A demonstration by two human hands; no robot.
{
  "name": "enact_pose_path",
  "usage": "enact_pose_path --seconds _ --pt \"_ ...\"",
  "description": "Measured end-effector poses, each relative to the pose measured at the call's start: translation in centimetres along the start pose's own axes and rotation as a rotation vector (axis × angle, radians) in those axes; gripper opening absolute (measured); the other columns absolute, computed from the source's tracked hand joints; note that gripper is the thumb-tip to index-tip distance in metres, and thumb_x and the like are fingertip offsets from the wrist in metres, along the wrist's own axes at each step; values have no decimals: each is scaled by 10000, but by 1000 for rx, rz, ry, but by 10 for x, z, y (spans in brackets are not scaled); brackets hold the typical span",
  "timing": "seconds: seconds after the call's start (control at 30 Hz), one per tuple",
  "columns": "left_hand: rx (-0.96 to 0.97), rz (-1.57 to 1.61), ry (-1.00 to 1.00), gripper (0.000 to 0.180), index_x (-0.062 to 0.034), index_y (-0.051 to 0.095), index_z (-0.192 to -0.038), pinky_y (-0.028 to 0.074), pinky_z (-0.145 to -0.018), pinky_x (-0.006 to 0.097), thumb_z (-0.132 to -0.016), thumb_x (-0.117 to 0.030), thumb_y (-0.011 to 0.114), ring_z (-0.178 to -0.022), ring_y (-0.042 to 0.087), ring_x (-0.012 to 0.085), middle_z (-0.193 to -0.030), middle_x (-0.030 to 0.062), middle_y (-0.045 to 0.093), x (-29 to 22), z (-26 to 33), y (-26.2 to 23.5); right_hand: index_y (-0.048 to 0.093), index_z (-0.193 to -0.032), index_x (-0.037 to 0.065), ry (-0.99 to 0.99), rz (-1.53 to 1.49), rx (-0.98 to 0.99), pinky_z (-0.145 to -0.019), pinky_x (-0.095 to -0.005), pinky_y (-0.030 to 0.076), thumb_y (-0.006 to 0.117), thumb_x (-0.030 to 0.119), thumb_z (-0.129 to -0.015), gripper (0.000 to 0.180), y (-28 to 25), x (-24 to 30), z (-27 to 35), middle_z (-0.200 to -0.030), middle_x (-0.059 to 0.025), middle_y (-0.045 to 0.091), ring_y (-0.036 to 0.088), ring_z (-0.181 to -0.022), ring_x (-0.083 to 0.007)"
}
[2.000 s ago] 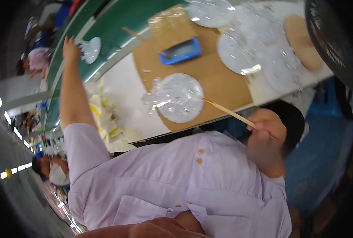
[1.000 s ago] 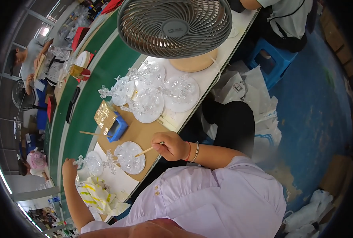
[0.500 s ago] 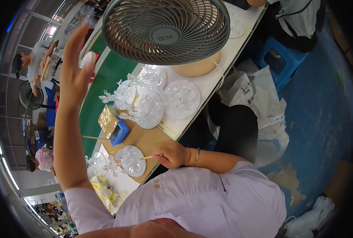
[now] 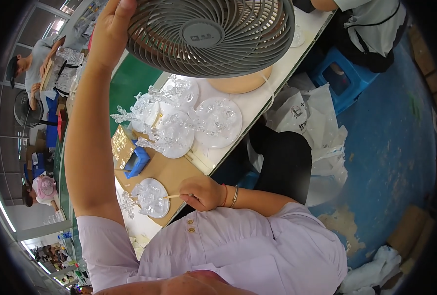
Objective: Applying adhesive to clear plastic snowflake components using a small wooden applicator stick at a factory workbench.
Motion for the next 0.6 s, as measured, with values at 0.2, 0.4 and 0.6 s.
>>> enact_pose_path --seconds 0.2,0.4,0.6 --pt "290 1029 232 648 22 471 -1300 353 -996 298 -906 -486 546 -1148 493 186 -1201 84 564 -23 -13 16 522 -947 23 8 11 2 -542 -341 476 554 -3 -839 116 0 -3 4 -783 -122 604 588 -616 -282" --pt "108 123 83 563 25 516 -1259 348 -993 302 -948 -444 490 -1133 469 173 -1184 79 543 -49 -20 17 516 -924 26 23 -1 -3 -536 -335 471 539 2 -843 87 -2 -1 1 -765 -122 598 584 -608 -275" --pt "100 110 -13 589 7 574 -1199 375 -958 317 -935 -510 472 -1093 501 197 -1141 107 548 -45 -23 13 510 -919 27 31 1 23 -519 -335 469 530 14 -844 78 -2 -2 0 -743 -126 597 578 -576 -272"
Point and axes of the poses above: each hand's wrist, its own z-axis away from the middle knuckle, its own y-axis out of the palm, x = y × z, the point moved 4 cm from there along -z, towards the middle knuckle
